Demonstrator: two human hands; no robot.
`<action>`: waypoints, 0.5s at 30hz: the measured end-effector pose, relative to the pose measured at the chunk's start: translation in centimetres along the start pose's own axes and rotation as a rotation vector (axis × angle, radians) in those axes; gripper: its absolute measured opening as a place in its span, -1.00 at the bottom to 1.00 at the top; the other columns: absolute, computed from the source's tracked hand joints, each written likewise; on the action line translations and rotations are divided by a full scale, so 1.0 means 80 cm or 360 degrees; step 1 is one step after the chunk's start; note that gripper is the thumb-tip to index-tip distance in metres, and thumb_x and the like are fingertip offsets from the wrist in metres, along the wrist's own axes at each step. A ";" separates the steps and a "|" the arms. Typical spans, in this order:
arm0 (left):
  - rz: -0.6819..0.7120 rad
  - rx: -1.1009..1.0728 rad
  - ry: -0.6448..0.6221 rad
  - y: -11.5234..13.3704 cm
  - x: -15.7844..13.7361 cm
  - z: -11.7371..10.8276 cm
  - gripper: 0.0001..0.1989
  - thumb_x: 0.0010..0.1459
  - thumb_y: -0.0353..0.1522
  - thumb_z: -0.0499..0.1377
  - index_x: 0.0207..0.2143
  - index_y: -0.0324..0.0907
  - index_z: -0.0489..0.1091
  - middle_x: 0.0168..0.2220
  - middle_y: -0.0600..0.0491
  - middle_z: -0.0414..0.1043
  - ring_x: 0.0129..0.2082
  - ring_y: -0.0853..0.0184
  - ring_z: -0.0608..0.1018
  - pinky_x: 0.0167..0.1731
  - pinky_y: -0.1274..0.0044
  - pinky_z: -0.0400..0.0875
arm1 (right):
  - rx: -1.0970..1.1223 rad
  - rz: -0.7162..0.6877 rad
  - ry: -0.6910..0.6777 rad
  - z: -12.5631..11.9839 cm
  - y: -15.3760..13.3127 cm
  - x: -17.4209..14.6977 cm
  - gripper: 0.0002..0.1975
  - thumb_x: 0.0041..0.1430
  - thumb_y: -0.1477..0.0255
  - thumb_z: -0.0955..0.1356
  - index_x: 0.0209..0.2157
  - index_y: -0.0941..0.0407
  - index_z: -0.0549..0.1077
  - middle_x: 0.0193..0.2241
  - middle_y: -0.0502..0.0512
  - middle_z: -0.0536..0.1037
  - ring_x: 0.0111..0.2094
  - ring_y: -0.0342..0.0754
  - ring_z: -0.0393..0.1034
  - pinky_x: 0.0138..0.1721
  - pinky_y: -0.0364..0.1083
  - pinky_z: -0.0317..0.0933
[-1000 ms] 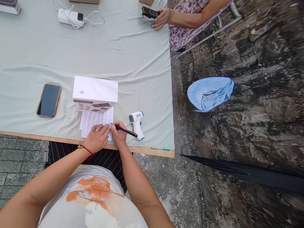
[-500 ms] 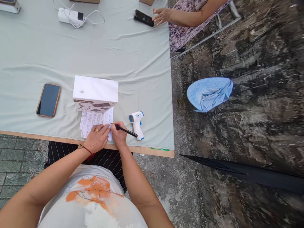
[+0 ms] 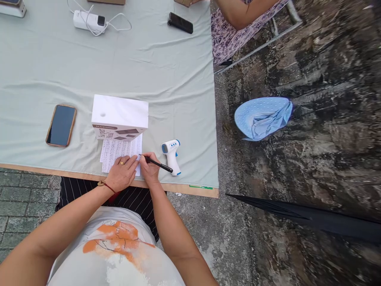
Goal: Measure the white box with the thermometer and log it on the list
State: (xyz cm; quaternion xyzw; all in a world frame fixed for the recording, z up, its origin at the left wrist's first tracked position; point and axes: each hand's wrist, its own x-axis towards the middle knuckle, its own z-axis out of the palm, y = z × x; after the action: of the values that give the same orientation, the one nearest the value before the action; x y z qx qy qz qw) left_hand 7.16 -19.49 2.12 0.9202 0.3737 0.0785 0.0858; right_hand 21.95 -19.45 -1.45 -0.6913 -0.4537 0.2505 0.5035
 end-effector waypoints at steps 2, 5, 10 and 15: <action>0.0001 0.0000 -0.0001 0.000 0.000 0.000 -0.59 0.30 -0.37 -0.02 0.15 -0.26 0.33 0.24 -0.10 0.30 0.10 0.13 0.38 0.04 0.28 0.26 | -0.0014 -0.0013 -0.0012 0.000 0.000 0.000 -0.89 0.02 0.35 0.27 -0.50 0.07 0.37 -0.60 -0.08 0.40 -0.53 -0.12 0.24 -0.40 -0.10 0.23; 0.0002 0.0004 -0.0014 0.000 0.000 -0.001 -0.59 0.30 -0.37 -0.03 0.15 -0.25 0.32 0.24 -0.09 0.30 0.10 0.12 0.38 0.04 0.28 0.25 | -0.0027 -0.0025 -0.0019 0.000 0.001 0.001 -0.89 0.01 0.36 0.27 -0.51 0.07 0.37 -0.60 -0.08 0.42 -0.53 -0.12 0.25 -0.40 -0.10 0.24; 0.0005 0.0000 -0.0009 0.000 0.000 0.000 -0.59 0.30 -0.37 -0.02 0.15 -0.24 0.32 0.24 -0.11 0.30 0.10 0.12 0.38 0.04 0.28 0.26 | -0.0016 -0.0028 -0.0021 -0.001 0.000 0.001 -0.90 0.00 0.36 0.27 -0.52 0.07 0.35 -0.61 -0.09 0.40 -0.54 -0.13 0.23 -0.41 -0.10 0.23; 0.0002 -0.0007 0.0011 0.000 0.000 0.001 -0.60 0.29 -0.37 -0.01 0.14 -0.23 0.33 0.24 -0.09 0.30 0.09 0.12 0.39 0.04 0.27 0.26 | -0.0025 0.0015 0.0058 0.000 0.000 -0.001 -0.88 0.01 0.35 0.26 -0.50 0.08 0.37 -0.59 -0.08 0.41 -0.52 -0.13 0.24 -0.39 -0.11 0.22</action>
State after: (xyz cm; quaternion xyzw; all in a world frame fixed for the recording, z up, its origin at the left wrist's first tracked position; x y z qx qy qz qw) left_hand 7.16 -19.53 2.09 0.9200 0.3733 0.0825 0.0866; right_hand 21.89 -19.50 -1.43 -0.7018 -0.4432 0.2366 0.5050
